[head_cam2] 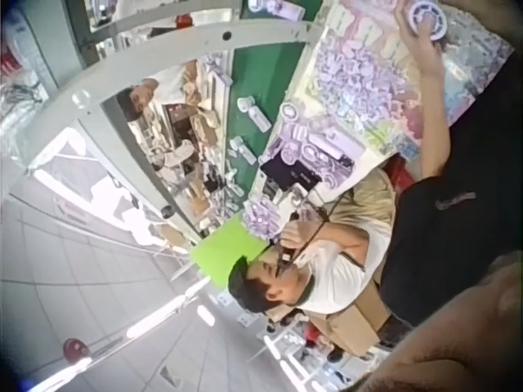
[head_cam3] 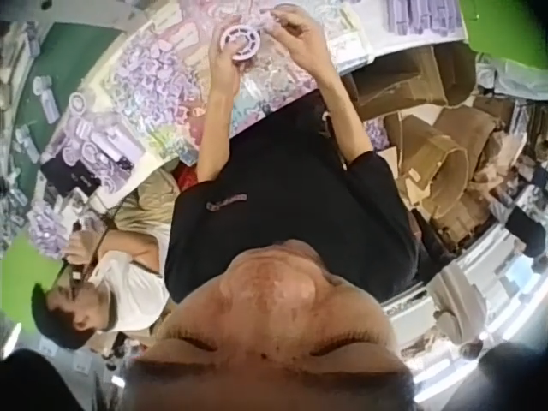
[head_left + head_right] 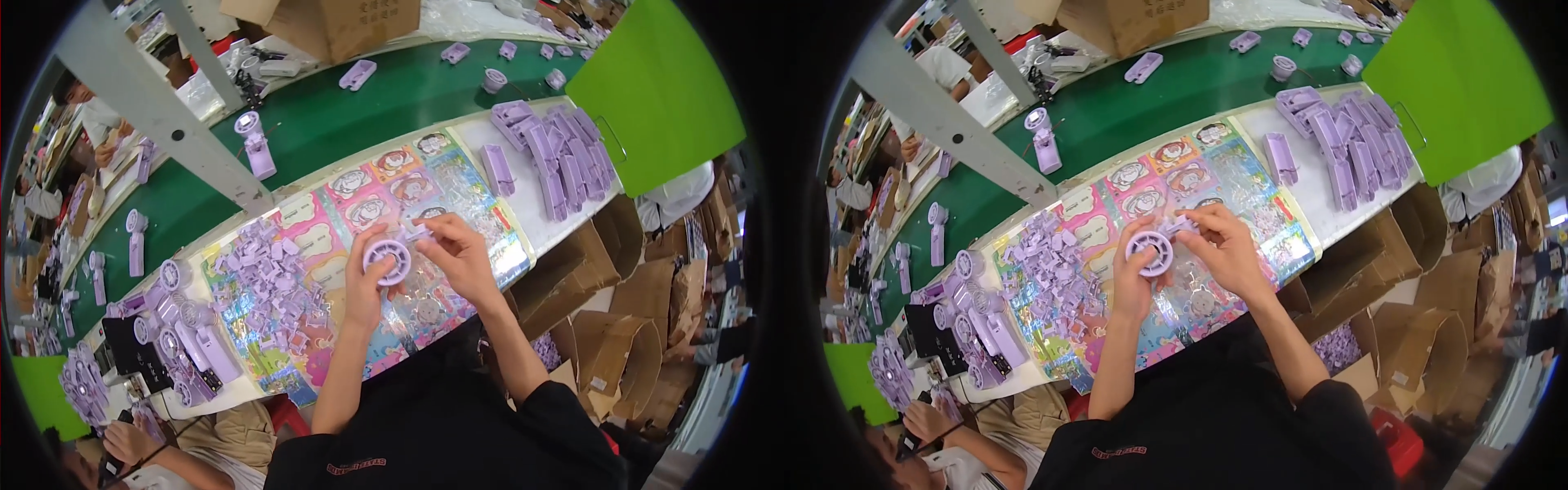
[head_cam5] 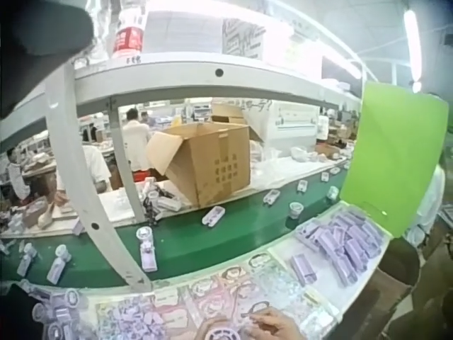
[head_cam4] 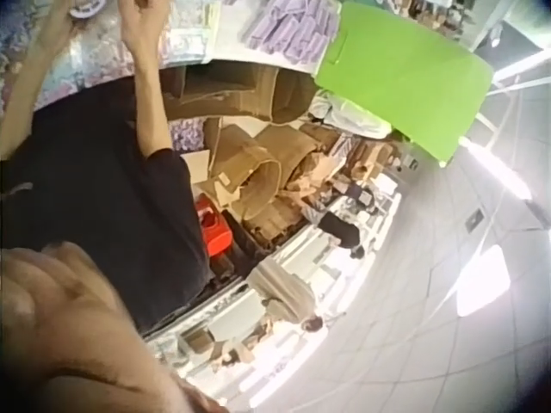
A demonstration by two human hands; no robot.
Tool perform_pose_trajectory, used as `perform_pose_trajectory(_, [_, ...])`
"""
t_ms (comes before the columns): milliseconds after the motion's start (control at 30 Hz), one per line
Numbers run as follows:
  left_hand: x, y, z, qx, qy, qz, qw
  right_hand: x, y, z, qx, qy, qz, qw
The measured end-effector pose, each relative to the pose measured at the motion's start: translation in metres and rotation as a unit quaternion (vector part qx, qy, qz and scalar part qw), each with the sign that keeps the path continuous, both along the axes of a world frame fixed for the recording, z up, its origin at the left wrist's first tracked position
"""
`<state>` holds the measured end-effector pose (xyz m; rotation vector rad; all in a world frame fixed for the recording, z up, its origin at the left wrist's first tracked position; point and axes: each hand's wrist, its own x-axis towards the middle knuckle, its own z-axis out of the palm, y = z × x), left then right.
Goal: The person assembles handheld fans by hand, applying stickers to fan components and joining housing parts together.
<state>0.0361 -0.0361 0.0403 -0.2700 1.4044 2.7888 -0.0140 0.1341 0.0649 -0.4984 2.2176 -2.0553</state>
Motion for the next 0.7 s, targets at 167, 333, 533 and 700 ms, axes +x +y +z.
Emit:
perform_pose_trajectory(167, [0.002,-0.01,-0.007,-0.121,0.062,-0.104,0.985,0.005,0.019,-0.006,-0.029,-0.199,0.047,0.978])
perform_pose_trajectory(333, [0.004,-0.004,-0.005,-0.293,0.091,-0.128,0.943,0.018,0.019,-0.013,0.005,-0.154,0.018,0.988])
perform_pose_trajectory(533, [-0.003,0.017,-0.025,-0.287,0.106,-0.034,0.951,0.027,0.021,-0.002,0.0,-0.184,0.017,0.983])
perform_pose_trajectory(700, [0.001,0.024,-0.028,-0.124,0.059,-0.029,0.99,0.029,0.031,-0.004,-0.043,-0.189,0.059,0.979])
